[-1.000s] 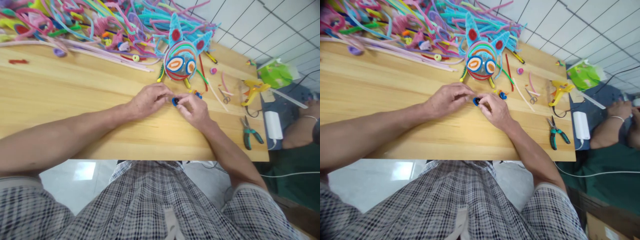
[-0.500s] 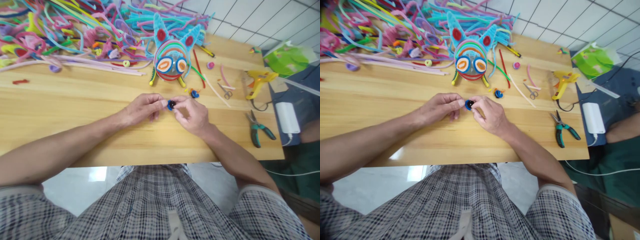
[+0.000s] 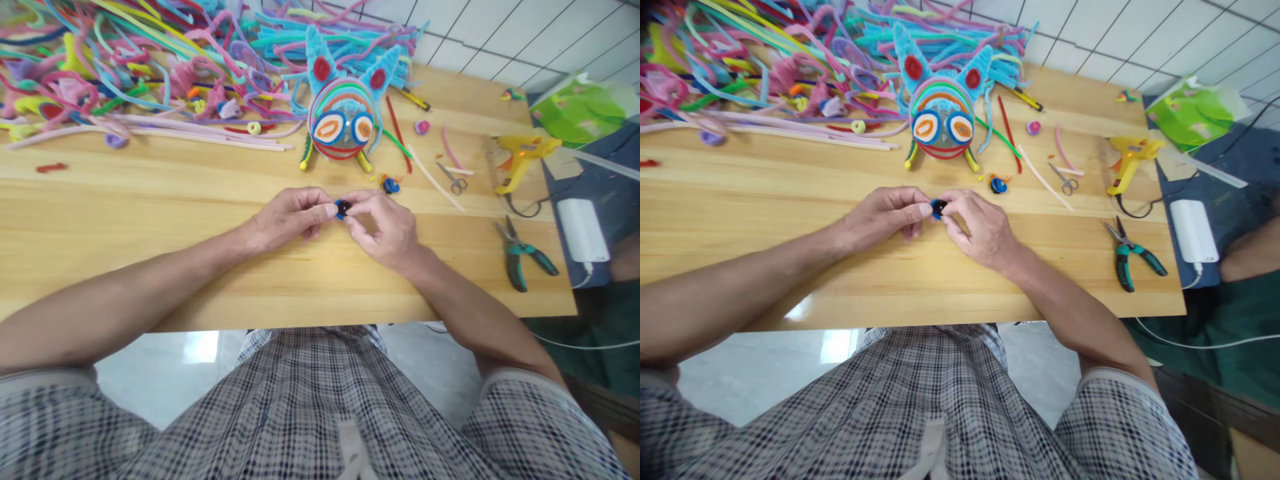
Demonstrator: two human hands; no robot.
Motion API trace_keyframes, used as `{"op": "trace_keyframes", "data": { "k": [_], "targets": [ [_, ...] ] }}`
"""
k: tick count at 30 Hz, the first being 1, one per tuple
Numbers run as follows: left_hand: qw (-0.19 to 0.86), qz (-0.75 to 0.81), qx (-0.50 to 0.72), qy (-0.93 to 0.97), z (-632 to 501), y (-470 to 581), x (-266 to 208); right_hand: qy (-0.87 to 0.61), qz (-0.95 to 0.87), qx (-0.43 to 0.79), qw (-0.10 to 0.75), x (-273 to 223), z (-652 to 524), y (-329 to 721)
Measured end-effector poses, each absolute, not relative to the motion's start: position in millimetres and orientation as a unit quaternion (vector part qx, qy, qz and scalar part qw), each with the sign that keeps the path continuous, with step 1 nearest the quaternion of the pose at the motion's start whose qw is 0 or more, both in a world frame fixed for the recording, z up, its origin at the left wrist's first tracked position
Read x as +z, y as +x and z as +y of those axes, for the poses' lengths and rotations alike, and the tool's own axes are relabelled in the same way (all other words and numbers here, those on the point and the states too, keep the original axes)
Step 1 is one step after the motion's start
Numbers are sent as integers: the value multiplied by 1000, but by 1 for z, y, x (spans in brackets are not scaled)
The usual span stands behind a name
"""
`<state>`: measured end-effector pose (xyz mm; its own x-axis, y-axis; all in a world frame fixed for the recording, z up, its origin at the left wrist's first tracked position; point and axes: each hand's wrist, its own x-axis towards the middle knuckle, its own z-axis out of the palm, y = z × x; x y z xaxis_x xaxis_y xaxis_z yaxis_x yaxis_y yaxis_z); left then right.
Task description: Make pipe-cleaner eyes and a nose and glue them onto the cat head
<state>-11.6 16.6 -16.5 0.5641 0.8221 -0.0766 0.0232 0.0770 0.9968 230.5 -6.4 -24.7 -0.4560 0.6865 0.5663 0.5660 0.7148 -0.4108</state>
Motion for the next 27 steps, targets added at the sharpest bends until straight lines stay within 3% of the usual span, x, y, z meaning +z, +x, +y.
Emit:
{"op": "trace_keyframes", "data": {
  "k": [15, 27],
  "targets": [
    [660, 344, 311, 591, 19, -12, -18, -356, -820, 141, 425, -20, -6, 229],
    [662, 357, 307, 584, 15, -9, -12, -364, -828, 130, 406, -25, -3, 228]
  ]
}}
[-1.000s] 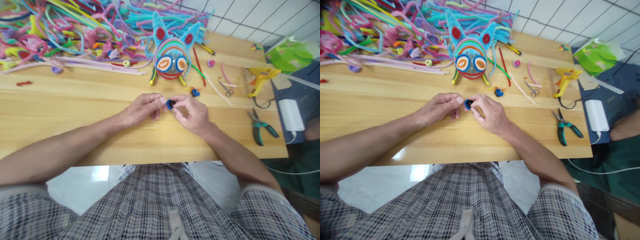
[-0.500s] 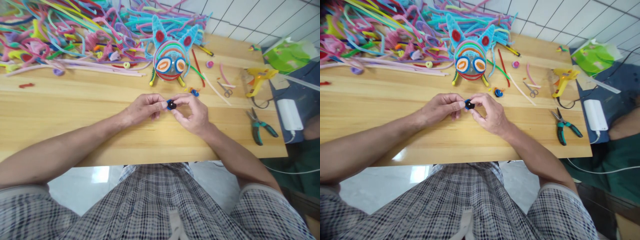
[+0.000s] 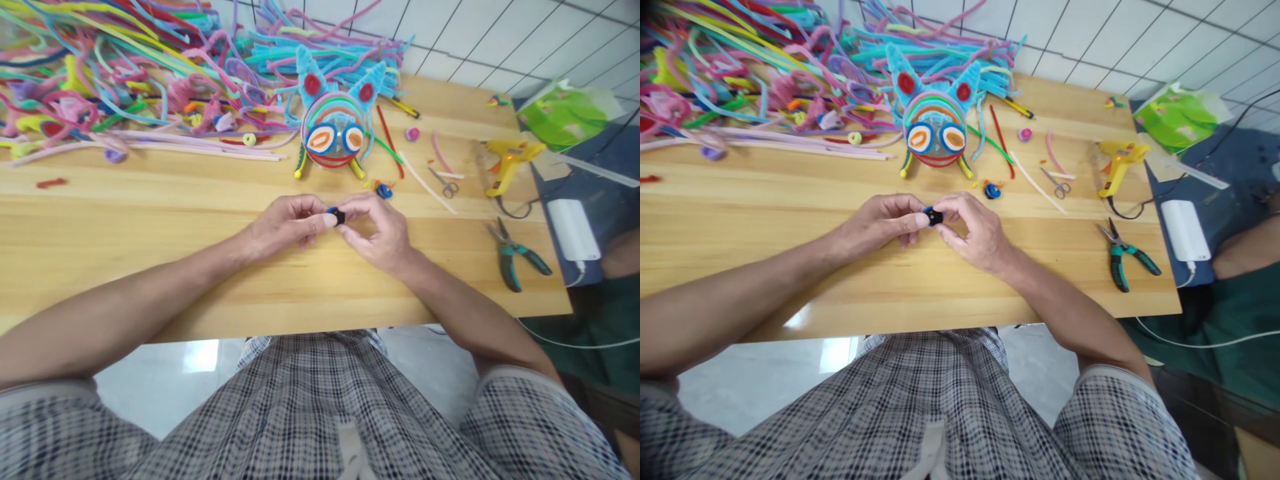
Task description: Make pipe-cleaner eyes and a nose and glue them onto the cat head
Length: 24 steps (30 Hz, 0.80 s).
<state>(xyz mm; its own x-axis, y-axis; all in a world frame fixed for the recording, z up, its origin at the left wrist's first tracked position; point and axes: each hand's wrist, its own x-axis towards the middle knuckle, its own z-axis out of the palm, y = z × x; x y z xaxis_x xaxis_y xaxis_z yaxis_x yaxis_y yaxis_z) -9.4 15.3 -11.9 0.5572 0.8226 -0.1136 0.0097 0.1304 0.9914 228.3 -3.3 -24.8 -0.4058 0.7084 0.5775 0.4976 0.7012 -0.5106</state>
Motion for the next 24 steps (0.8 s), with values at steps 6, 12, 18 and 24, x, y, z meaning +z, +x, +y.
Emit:
{"op": "trace_keyframes", "data": {
  "k": [6, 12, 18, 24],
  "targets": [
    [643, 368, 311, 595, 13, -10, -20, -330, -831, 143, 423, -26, -4, 225],
    [637, 365, 303, 608, 12, -14, -21, -346, -801, 225, 434, -29, -6, 224],
    [664, 352, 318, 578, 11, -13, -26, -360, -764, 295, 447, -32, -6, 225],
    [620, 344, 376, 596, 8, -9, -28, -363, -774, 280, 437, -31, -4, 227]
  ]
}}
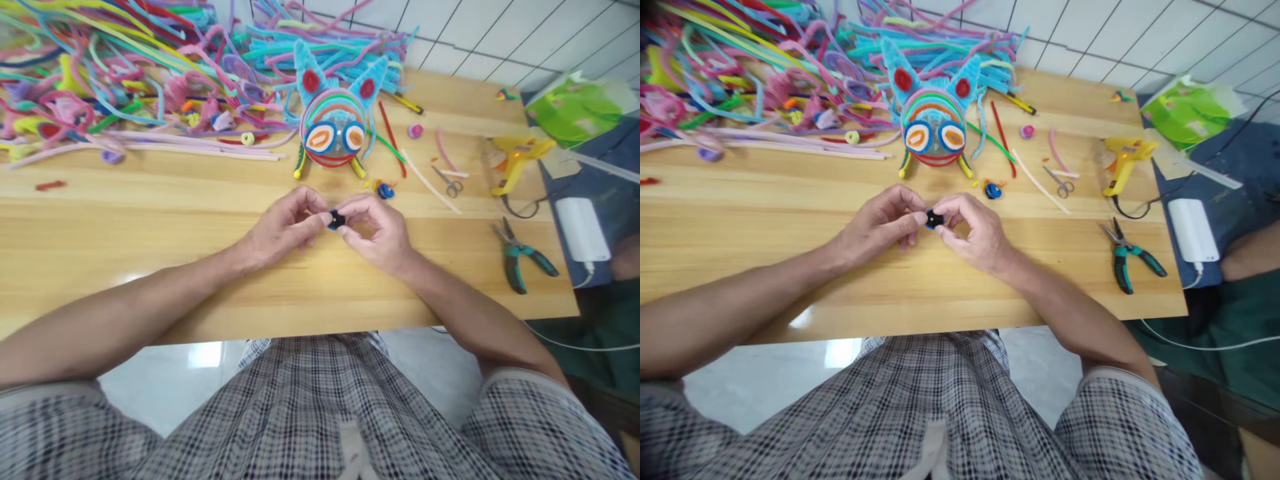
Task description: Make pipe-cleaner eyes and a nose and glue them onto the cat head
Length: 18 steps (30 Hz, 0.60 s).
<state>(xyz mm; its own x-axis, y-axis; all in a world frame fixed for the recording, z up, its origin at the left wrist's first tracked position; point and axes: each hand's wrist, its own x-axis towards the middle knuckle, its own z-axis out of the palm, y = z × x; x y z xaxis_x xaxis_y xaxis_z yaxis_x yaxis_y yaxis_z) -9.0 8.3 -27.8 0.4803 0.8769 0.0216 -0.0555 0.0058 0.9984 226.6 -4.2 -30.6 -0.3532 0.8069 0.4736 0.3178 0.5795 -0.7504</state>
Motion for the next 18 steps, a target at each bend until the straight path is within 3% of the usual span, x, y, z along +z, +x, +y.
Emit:
{"op": "trace_keyframes", "data": {
  "k": [6, 13, 18],
  "targets": [
    [525, 339, 374, 685, 7, -10, -26, -340, -800, 259, 421, -29, -5, 224],
    [593, 346, 396, 609, 12, -8, -37, -364, -747, 348, 435, -31, -5, 224],
    [559, 411, 475, 541, 28, -16, -40, -381, -683, 416, 463, -33, -4, 227]
  ]
}}
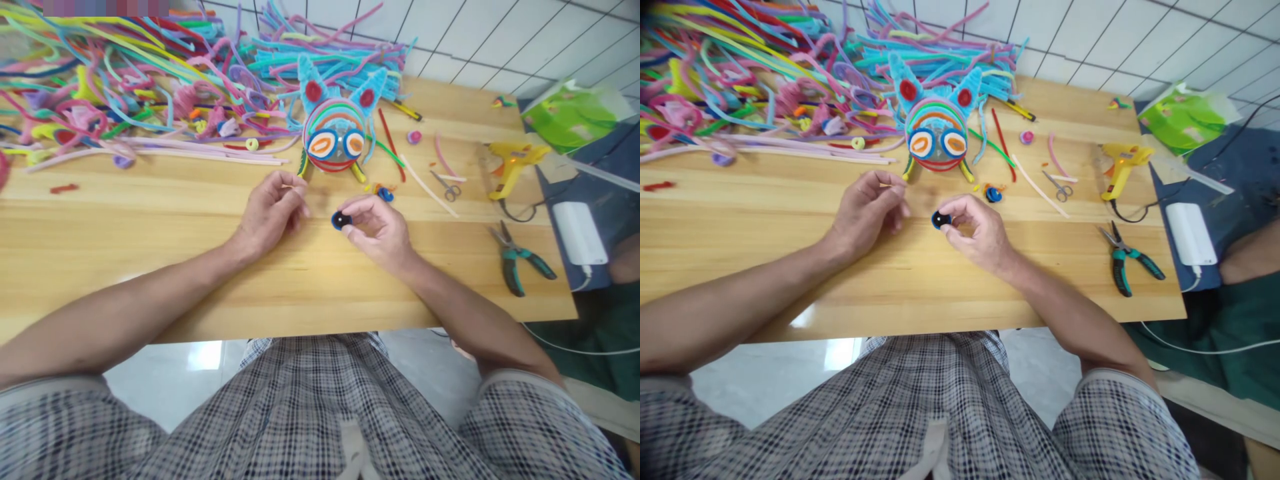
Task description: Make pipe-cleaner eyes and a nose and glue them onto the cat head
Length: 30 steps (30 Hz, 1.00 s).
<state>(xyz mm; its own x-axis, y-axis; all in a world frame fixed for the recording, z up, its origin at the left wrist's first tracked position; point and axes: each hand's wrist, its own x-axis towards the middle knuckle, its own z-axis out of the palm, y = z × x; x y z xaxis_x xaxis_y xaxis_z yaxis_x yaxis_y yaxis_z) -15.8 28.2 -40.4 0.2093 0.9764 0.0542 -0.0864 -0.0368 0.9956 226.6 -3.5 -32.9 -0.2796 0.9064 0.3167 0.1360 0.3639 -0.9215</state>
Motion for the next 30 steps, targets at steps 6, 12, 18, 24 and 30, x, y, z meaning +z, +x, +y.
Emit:
{"op": "trace_keyframes", "data": {
  "k": [6, 12, 18, 24, 30],
  "targets": [
    [478, 356, 452, 664, 18, -12, -38, -410, -587, 519, 467, -26, -1, 225],
    [448, 347, 424, 707, 7, -6, -36, -411, -553, 597, 410, -23, 2, 222],
    [513, 362, 409, 662, 11, -8, -25, -393, -518, 647, 398, -25, 3, 221],
    [523, 371, 400, 655, 10, -8, -23, -420, -537, 622, 385, -20, 2, 219],
    [492, 371, 421, 666, 9, -7, -32, -424, -574, 582, 389, -28, -2, 218]
  ]
}}
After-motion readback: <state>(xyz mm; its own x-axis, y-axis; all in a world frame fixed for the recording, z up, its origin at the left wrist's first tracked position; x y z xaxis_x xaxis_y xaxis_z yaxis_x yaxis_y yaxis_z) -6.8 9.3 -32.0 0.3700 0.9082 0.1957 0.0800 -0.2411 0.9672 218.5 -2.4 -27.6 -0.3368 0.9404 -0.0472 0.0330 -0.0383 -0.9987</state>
